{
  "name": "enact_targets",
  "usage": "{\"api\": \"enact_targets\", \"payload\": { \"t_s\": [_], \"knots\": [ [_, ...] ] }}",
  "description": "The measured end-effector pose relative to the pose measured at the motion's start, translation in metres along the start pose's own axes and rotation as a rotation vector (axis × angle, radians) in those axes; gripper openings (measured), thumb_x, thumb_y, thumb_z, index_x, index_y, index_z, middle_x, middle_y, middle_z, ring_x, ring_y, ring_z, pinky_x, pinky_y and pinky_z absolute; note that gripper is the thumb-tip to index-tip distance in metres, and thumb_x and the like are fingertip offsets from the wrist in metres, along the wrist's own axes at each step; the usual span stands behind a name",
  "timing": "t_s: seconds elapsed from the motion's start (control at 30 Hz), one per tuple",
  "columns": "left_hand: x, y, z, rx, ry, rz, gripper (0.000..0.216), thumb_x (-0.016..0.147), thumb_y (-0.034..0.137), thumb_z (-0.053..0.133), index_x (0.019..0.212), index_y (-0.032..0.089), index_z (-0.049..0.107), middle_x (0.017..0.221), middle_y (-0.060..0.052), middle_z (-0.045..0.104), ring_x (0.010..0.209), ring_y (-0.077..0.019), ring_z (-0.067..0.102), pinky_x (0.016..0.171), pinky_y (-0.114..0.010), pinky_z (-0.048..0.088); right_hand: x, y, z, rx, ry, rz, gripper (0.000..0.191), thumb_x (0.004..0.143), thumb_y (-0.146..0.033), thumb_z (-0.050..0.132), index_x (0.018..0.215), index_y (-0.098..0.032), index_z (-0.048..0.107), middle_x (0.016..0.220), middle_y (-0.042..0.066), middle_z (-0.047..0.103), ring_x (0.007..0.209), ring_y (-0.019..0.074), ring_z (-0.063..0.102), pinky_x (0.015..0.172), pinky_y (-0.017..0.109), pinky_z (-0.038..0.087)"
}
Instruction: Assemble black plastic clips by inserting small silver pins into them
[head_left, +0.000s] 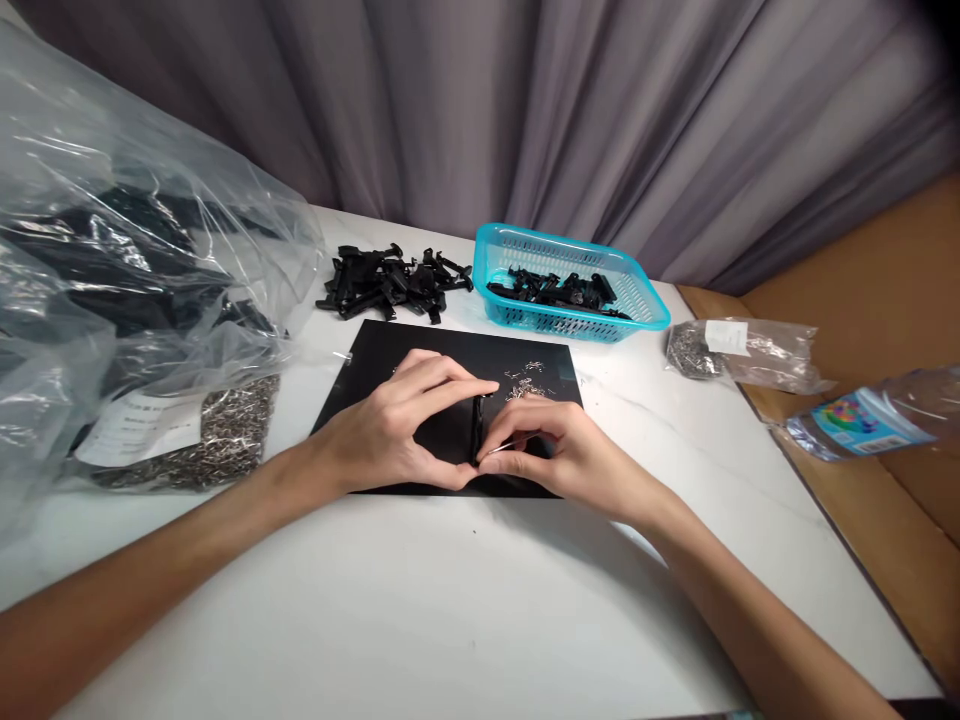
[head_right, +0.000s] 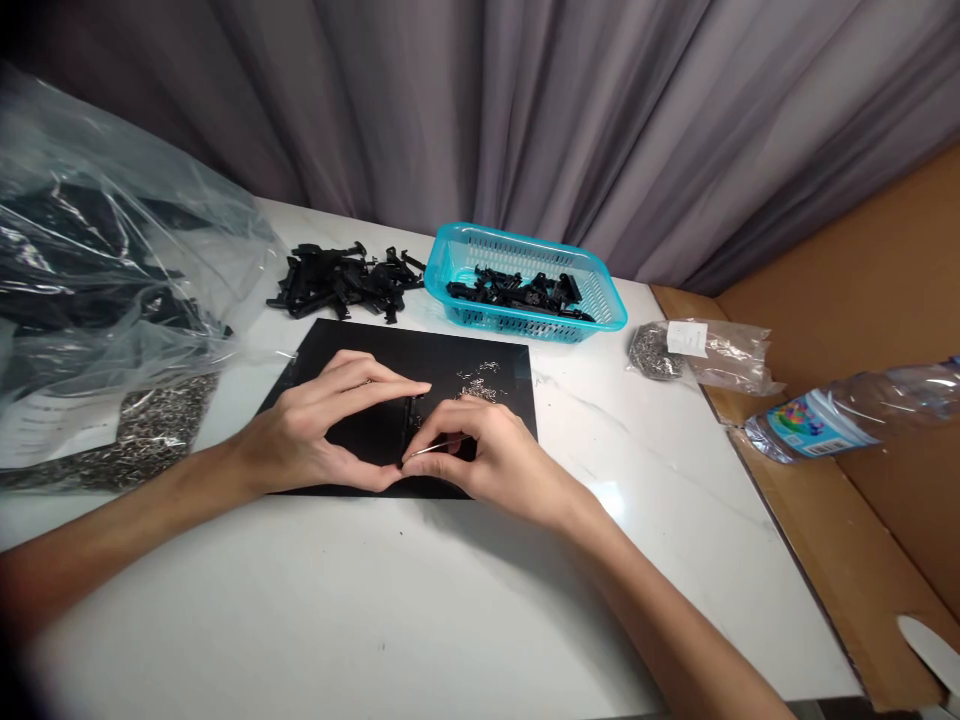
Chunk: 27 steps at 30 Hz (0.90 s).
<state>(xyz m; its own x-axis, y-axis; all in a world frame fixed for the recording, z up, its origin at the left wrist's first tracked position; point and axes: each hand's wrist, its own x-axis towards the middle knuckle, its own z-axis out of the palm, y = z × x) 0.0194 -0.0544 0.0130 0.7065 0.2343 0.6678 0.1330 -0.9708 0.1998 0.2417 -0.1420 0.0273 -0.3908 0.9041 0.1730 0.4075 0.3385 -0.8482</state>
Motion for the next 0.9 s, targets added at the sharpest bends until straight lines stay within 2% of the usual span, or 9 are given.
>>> {"api": "enact_targets", "payload": {
  "t_s": [0.17,0.33,0.4,0.5,0.63,0.7,0.73,0.83,0.9],
  "knots": [
    [0.002,0.005,0.001,0.093,0.045,0.032,0.058,0.077,0.023,0.081,0.130,0.014,0.060,0.097,-0.009,0.068,0.090,-0.0232,0.066,0.088,-0.041,0.056,0.001,0.007,0.007,0.218,0.082,0.187,0.031,0.083,-0.046,0.084,0.086,-0.019,0.068,0.085,-0.001,0.068,0.066,0.0118,0.053,0.062,0.027,0.044],
    [0.001,0.005,0.003,0.133,0.038,0.068,0.055,0.078,0.025,0.080,0.129,0.017,0.061,0.091,-0.006,0.066,0.084,-0.0228,0.065,0.085,-0.041,0.056,0.001,0.011,0.011,0.190,0.068,0.190,0.035,0.082,-0.051,0.083,0.084,-0.019,0.068,0.078,-0.002,0.064,0.062,0.0109,0.046,0.058,0.026,0.038],
    [0.000,0.003,0.003,0.115,0.036,0.031,0.057,0.077,0.025,0.081,0.129,0.017,0.061,0.093,-0.006,0.066,0.087,-0.0225,0.065,0.086,-0.039,0.056,0.001,0.008,0.010,0.129,0.100,0.169,0.036,0.082,-0.052,0.083,0.083,-0.019,0.068,0.077,-0.002,0.064,0.062,0.0109,0.045,0.058,0.026,0.037],
    [0.000,0.000,0.000,0.067,0.032,-0.087,0.059,0.075,0.026,0.083,0.130,0.019,0.061,0.098,-0.006,0.067,0.095,-0.0229,0.064,0.089,-0.037,0.056,0.002,0.003,0.008,0.104,0.146,0.142,0.036,0.089,-0.053,0.077,0.081,-0.019,0.067,0.076,-0.001,0.065,0.065,0.0123,0.052,0.062,0.027,0.042],
    [-0.001,-0.001,-0.003,0.016,0.014,-0.161,0.064,0.072,0.029,0.086,0.130,0.018,0.062,0.102,-0.006,0.067,0.097,-0.0229,0.063,0.091,-0.036,0.055,0.003,0.003,0.005,0.052,0.265,0.077,0.047,0.108,-0.051,0.044,0.090,-0.020,0.073,0.081,0.003,0.068,0.080,0.0178,0.063,0.080,0.034,0.049],
    [-0.001,0.000,-0.004,-0.002,-0.003,-0.182,0.066,0.071,0.028,0.086,0.131,0.017,0.061,0.105,-0.007,0.066,0.100,-0.0234,0.063,0.092,-0.036,0.055,0.002,0.005,0.005,-0.032,0.350,0.011,0.051,0.111,-0.049,0.035,0.094,-0.021,0.074,0.091,0.006,0.071,0.092,0.0200,0.064,0.092,0.039,0.048],
    [-0.001,0.000,-0.004,-0.007,-0.011,-0.196,0.067,0.070,0.027,0.086,0.131,0.017,0.061,0.107,-0.007,0.066,0.101,-0.0237,0.063,0.093,-0.037,0.055,0.001,0.006,0.005,-0.056,0.380,0.003,0.053,0.112,-0.049,0.034,0.093,-0.021,0.074,0.091,0.006,0.071,0.090,0.0197,0.064,0.091,0.039,0.048],
    [0.000,0.002,-0.005,-0.017,-0.032,-0.252,0.066,0.070,0.027,0.085,0.131,0.018,0.061,0.109,-0.007,0.065,0.103,-0.0238,0.064,0.094,-0.037,0.055,-0.001,0.007,0.009,0.052,0.401,0.069,0.052,0.110,-0.051,0.037,0.086,-0.021,0.072,0.066,0.000,0.060,0.063,0.0149,0.057,0.067,0.033,0.048],
    [0.000,0.002,-0.005,-0.036,-0.046,-0.295,0.064,0.070,0.028,0.085,0.129,0.019,0.062,0.109,-0.006,0.064,0.101,-0.0233,0.064,0.093,-0.037,0.055,-0.002,0.007,0.012,0.223,0.382,0.073,0.046,0.108,-0.051,0.046,0.084,-0.020,0.070,0.061,-0.001,0.057,0.055,0.0131,0.054,0.056,0.030,0.046]
  ]
}}
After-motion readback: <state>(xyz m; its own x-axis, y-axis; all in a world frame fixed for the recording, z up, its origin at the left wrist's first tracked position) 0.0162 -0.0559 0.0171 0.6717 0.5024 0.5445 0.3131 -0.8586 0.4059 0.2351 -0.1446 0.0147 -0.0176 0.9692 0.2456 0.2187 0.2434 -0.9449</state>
